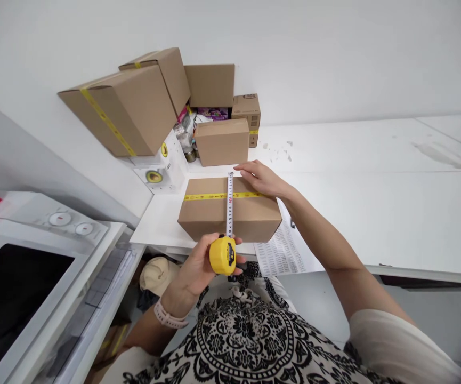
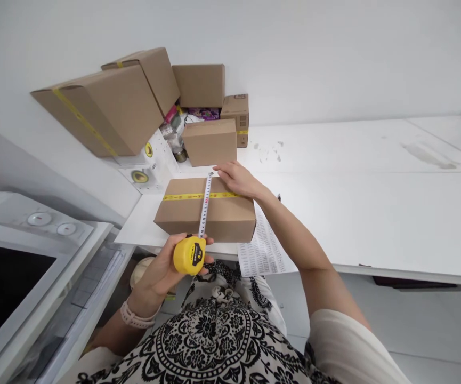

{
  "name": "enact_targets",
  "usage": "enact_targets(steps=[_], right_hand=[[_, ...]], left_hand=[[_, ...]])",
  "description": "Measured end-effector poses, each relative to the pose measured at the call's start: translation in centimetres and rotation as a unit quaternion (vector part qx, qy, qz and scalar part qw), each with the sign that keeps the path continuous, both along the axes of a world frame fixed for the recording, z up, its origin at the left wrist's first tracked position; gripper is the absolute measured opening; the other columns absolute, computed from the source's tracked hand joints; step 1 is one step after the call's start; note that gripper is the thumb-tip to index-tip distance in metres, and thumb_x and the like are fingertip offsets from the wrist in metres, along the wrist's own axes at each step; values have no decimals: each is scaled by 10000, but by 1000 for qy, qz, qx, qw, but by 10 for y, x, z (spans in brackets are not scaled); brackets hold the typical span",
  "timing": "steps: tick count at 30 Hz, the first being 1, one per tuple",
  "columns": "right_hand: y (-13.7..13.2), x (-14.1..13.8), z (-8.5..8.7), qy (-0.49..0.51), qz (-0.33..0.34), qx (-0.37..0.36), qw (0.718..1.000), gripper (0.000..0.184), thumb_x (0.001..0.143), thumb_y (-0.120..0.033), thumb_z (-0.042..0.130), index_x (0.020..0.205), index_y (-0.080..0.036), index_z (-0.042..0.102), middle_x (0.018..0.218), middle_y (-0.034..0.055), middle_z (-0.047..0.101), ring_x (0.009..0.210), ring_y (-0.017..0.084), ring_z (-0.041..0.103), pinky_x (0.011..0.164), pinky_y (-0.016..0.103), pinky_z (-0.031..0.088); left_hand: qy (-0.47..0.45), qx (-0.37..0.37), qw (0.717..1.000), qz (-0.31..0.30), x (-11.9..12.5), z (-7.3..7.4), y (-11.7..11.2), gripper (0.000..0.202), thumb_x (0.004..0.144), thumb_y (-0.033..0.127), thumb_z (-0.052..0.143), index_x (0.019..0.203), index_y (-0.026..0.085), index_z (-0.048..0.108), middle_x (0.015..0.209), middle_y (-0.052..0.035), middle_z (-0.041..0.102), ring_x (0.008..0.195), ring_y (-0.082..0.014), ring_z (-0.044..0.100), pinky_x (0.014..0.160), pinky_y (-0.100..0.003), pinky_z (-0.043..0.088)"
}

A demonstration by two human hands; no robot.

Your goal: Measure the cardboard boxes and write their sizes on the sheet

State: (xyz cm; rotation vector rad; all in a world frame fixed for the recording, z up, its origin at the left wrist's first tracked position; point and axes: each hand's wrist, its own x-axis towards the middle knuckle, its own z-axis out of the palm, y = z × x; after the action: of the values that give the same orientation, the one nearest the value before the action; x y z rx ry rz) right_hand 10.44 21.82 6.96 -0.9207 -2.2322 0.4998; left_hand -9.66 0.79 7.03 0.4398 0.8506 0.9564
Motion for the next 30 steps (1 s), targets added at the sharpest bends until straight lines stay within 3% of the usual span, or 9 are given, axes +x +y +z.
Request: enact_targets(steps=[8,21,30], right_hand=[[2,-6,-5,-13,43,-50,998,451,1028,-355,389,1379,-207,630,1399,114,646,1280,274,589,1107,482,431],[-2,-8,-6,-40,18,-97,994,397,1019,-383,423,1238,-229,717,1338,79,691,1230,292,630,1077,479,464],[-2,-7,-8,-12,8,-111,994,393,996,-478,490,1206,-260,743,1295,68,717,1197,314,647,1067,498,474]], left_hand=[[4,-17,1000,-6,5,3,6,302,874,399,640,960,114,692,1132,-141,717,748,-247,753,595,-364,652],[1,38,999,0,12,-14,-9,370,793,500,754,965,188,655,1059,-94,709,812,-266,755,676,-396,657],[3,43,999,5,15,-14,-11,345,817,495,746,958,202,630,1033,-98,714,794,-265,743,668,-402,651]])
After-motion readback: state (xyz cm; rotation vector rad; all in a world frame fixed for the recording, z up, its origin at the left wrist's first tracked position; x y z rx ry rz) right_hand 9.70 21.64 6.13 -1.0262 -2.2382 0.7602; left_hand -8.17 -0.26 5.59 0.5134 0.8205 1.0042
